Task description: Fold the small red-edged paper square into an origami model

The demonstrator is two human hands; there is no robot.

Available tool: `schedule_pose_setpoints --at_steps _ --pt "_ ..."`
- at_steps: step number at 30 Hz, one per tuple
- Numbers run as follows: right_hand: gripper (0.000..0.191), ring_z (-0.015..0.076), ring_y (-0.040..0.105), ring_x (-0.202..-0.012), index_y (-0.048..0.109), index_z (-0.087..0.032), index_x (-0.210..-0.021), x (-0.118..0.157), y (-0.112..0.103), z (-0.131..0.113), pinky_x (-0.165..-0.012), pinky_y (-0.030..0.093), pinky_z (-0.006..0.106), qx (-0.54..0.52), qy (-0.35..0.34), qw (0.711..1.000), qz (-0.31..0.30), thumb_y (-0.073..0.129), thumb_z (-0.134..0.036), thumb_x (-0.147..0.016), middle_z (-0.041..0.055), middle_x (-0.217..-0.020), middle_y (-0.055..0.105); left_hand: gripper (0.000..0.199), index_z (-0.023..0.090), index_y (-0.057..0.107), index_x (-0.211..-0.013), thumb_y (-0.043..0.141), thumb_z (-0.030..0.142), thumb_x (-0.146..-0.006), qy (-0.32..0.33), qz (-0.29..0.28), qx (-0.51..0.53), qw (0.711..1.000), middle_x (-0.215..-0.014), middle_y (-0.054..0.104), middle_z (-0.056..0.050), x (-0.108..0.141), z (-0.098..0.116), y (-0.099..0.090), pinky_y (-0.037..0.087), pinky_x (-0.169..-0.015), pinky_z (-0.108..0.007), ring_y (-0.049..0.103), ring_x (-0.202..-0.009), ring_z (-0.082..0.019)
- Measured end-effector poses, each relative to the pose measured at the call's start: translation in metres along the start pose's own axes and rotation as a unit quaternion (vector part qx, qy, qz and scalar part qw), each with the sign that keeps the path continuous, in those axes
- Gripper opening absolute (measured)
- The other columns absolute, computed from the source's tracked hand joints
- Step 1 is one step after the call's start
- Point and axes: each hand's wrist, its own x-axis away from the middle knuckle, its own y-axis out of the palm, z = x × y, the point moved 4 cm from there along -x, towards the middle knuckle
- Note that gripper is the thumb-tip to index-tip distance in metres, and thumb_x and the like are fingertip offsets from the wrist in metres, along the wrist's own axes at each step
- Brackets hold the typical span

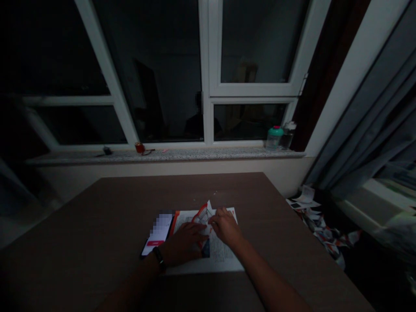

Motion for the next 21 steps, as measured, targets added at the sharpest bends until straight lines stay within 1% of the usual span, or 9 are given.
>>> schedule_pose_setpoints --at_steps 3,7,10,12,16,19,21 --pt "0.017 0.0244 0.049 -0.108 0.070 -0.028 -0.102 0.003 -0.002 -0.002 -0.091 0.032 0.036 -0.009 -0.001 1.000 -0.013 0.066 -0.026 -0.086 0.0043 -0.102 0.058 0.050 0.030 0.059 -0.127 0.075 0.043 -0.081 0.002 0.002 0.006 1.000 -0.145 0.047 -0.007 0.000 0.001 -0.001 0.033 -0.110 -0.051 0.043 -0.132 -0.031" --pt "0.032 0.0259 0.049 -0.107 0.067 -0.026 -0.106 0.006 -0.003 -0.006 -0.092 0.033 0.037 -0.015 0.000 1.000 -0.023 0.076 -0.037 -0.078 0.0045 -0.104 0.059 0.049 0.030 0.062 -0.123 0.077 0.046 -0.079 -0.003 -0.002 0.011 1.000 -0.147 0.046 -0.007 0.000 0.003 -0.003 0.033 -0.110 -0.052 0.042 -0.132 -0.033" --pt "0.039 0.0257 0.050 -0.105 0.066 -0.024 -0.107 0.007 -0.003 -0.008 -0.089 0.034 0.037 -0.013 0.000 0.999 -0.029 0.078 -0.040 -0.074 0.0048 -0.104 0.060 0.050 0.029 0.062 -0.122 0.077 0.048 -0.078 -0.007 -0.011 0.014 1.000 -0.147 0.046 -0.008 0.000 0.004 -0.004 0.032 -0.110 -0.053 0.042 -0.133 -0.033" --pt "0.037 0.0254 0.050 -0.104 0.066 -0.023 -0.107 0.007 -0.003 -0.008 -0.088 0.034 0.036 -0.007 -0.002 0.999 -0.033 0.077 -0.041 -0.076 0.0051 -0.103 0.061 0.050 0.029 0.062 -0.122 0.077 0.048 -0.079 -0.008 -0.014 0.014 1.000 -0.147 0.045 -0.008 0.001 0.004 -0.004 0.031 -0.111 -0.053 0.041 -0.133 -0.034" --pt "0.031 0.0246 0.049 -0.104 0.065 -0.021 -0.109 0.007 -0.003 -0.011 -0.087 0.035 0.035 0.005 -0.026 0.999 -0.038 0.071 -0.037 -0.083 0.0062 -0.105 0.061 0.050 0.030 0.062 -0.124 0.076 0.047 -0.079 0.008 0.003 0.015 1.000 -0.144 0.047 -0.008 0.001 0.004 -0.007 0.031 -0.111 -0.053 0.042 -0.132 -0.034" --pt "0.027 0.0244 0.049 -0.105 0.066 -0.020 -0.108 0.007 -0.003 -0.015 -0.088 0.035 0.035 0.009 -0.048 0.998 -0.044 0.068 -0.032 -0.085 0.0068 -0.106 0.061 0.048 0.030 0.063 -0.123 0.076 0.046 -0.080 0.015 0.009 0.012 1.000 -0.140 0.051 -0.009 0.001 0.005 -0.008 0.030 -0.112 -0.053 0.046 -0.129 -0.032" --pt "0.026 0.0238 0.049 -0.106 0.065 -0.020 -0.111 0.007 -0.002 -0.018 -0.089 0.035 0.035 0.001 -0.073 0.996 -0.047 0.065 -0.026 -0.086 0.0068 -0.106 0.061 0.046 0.029 0.062 -0.123 0.073 0.047 -0.083 0.019 0.014 0.012 1.000 -0.139 0.051 -0.008 0.000 0.006 -0.009 0.028 -0.113 -0.053 0.048 -0.128 -0.031"
